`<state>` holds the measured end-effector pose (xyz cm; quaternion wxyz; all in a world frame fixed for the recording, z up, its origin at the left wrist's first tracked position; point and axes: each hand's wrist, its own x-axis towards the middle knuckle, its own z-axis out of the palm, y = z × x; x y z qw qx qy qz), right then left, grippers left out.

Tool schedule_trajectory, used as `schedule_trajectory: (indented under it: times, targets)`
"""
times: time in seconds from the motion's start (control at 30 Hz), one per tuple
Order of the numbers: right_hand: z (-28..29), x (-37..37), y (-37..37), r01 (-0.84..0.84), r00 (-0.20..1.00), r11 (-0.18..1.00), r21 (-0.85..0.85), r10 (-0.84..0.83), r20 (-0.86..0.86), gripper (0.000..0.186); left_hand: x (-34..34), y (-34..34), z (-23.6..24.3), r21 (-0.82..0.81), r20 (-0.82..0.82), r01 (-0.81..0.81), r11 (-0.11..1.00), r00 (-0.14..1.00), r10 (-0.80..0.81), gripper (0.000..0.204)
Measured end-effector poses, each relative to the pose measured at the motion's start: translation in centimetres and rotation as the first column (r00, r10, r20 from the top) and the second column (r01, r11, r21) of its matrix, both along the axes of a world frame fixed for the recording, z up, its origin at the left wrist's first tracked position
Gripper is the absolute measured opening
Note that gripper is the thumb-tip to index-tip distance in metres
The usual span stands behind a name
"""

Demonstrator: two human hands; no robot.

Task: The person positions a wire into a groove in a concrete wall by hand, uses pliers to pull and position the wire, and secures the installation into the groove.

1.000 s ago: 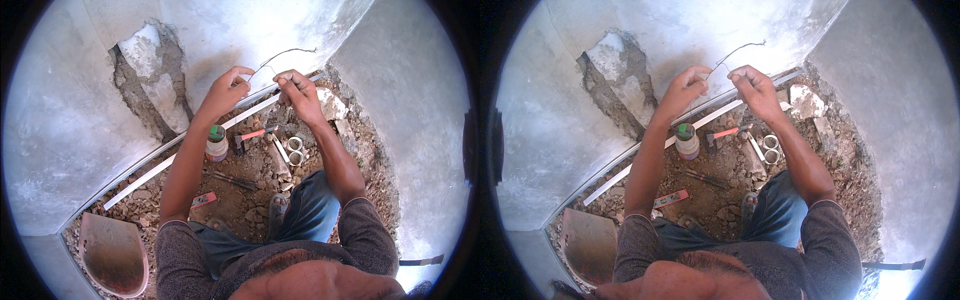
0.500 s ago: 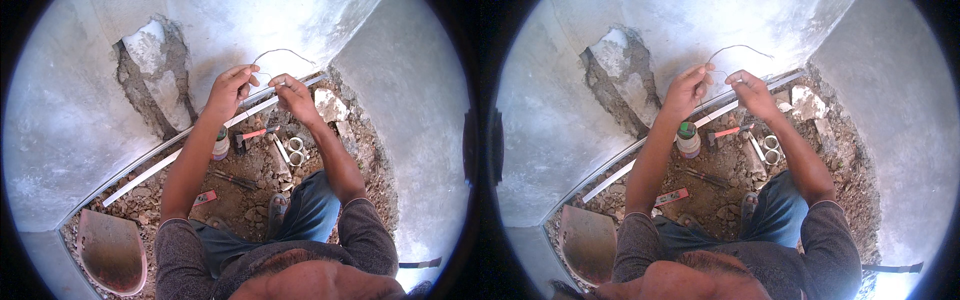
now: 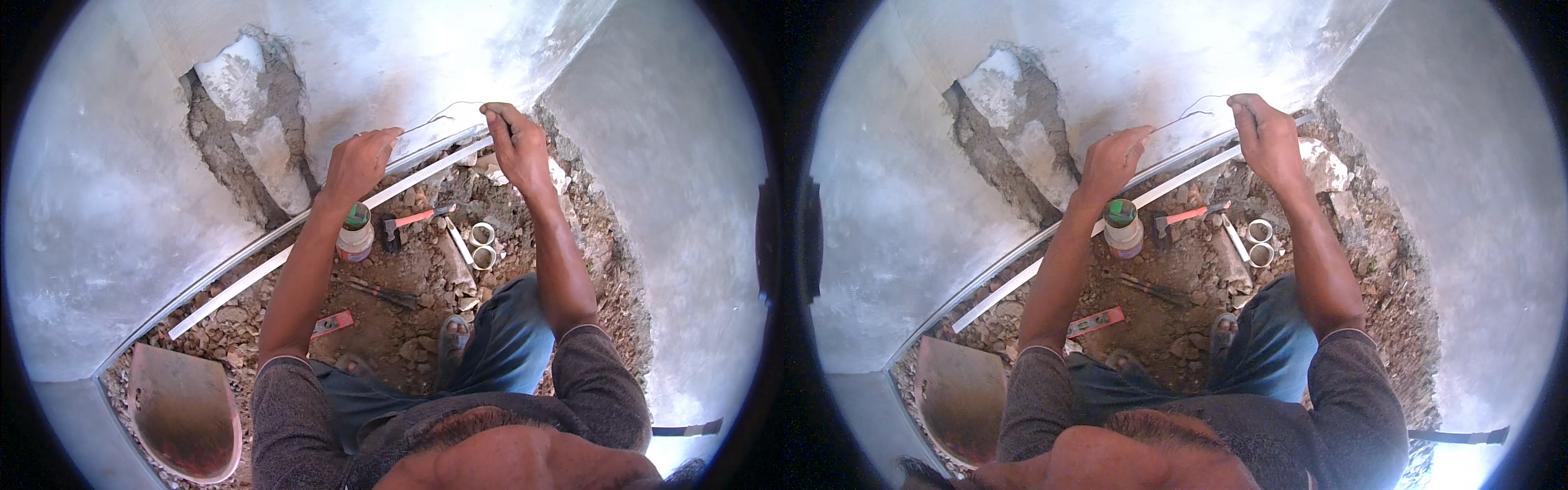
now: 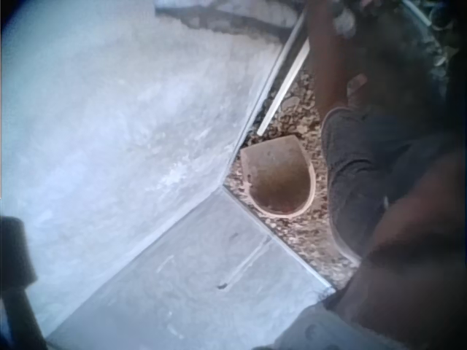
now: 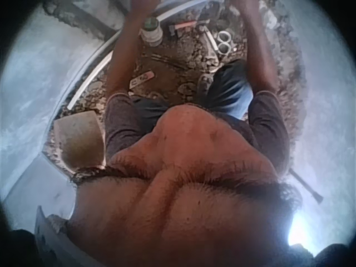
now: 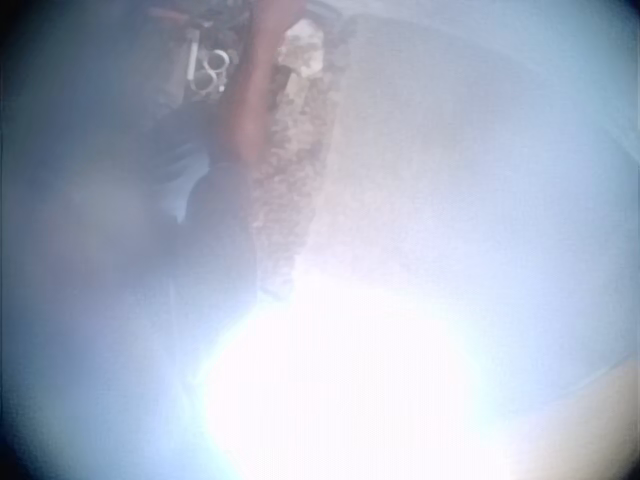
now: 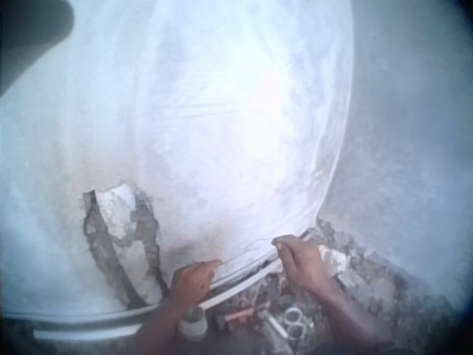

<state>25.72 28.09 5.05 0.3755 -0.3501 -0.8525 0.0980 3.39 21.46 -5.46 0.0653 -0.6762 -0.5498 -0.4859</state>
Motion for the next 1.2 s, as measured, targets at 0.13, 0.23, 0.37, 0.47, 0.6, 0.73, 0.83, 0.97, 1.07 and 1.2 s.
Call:
schedule_trajectory:
  times: [0.13,0.23,0.37,0.47,0.6,0.73,0.83,0.97,1.07,1.2]
  targets:
    - [-0.2,0.5,1.3,-0.028,0.997,0.994,0.107,0.021,0.072,0.019,-0.2,-0.5,1.7,-0.318,0.008,0.100,0.943,0.995,-0.103,0.020]
    - [-1.0,1.0,2.3,-0.076,0.992,0.994,0.084,0.067,0.103,0.019,-0.6,-0.8,3.1,-0.512,0.112,0.257,0.820,0.966,-0.233,0.022]
    - [-4.6,1.3,3.7,-0.191,0.955,0.929,-0.317,0.251,0.159,0.022,0.7,-0.7,3.7,-0.280,0.429,0.618,0.734,0.765,-0.480,0.019]
    - [-5.2,-0.7,1.7,-0.294,0.836,0.595,-0.748,0.539,0.100,0.021,0.8,-0.5,3.6,-0.137,0.456,0.532,0.836,0.783,-0.423,0.018]
    - [-5.1,-1.5,0.2,-0.323,0.762,0.259,-0.910,0.641,-0.088,0.032,1.2,-0.2,3.4,-0.122,0.566,0.406,0.906,0.778,-0.272,0.019]
    - [-4.8,-1.6,0.3,-0.307,0.927,0.778,-0.549,0.376,0.014,0.051,1.9,-0.4,3.4,-0.221,0.659,0.379,0.898,0.737,-0.148,0.021]
    - [-4.9,-1.9,0.0,-0.500,0.864,0.642,-0.581,0.413,-0.289,0.050,2.3,0.0,2.6,-0.250,0.682,0.399,0.882,0.719,-0.132,0.021]
    - [-5.3,-2.3,0.2,-0.466,0.885,0.645,-0.606,0.344,-0.314,0.040,3.3,0.5,2.1,-0.188,0.728,0.424,0.886,0.666,-0.164,0.020]
    - [-5.7,-2.2,0.4,-0.466,0.885,0.596,-0.654,0.301,-0.356,0.027,3.5,0.3,2.6,-0.260,0.703,0.415,0.872,0.700,-0.123,0.024]
    - [-3.8,-2.0,-0.2,-0.426,0.902,0.426,-0.798,0.272,-0.336,0.015,2.9,-0.7,3.6,-0.287,0.638,0.531,0.798,0.727,-0.254,0.033]
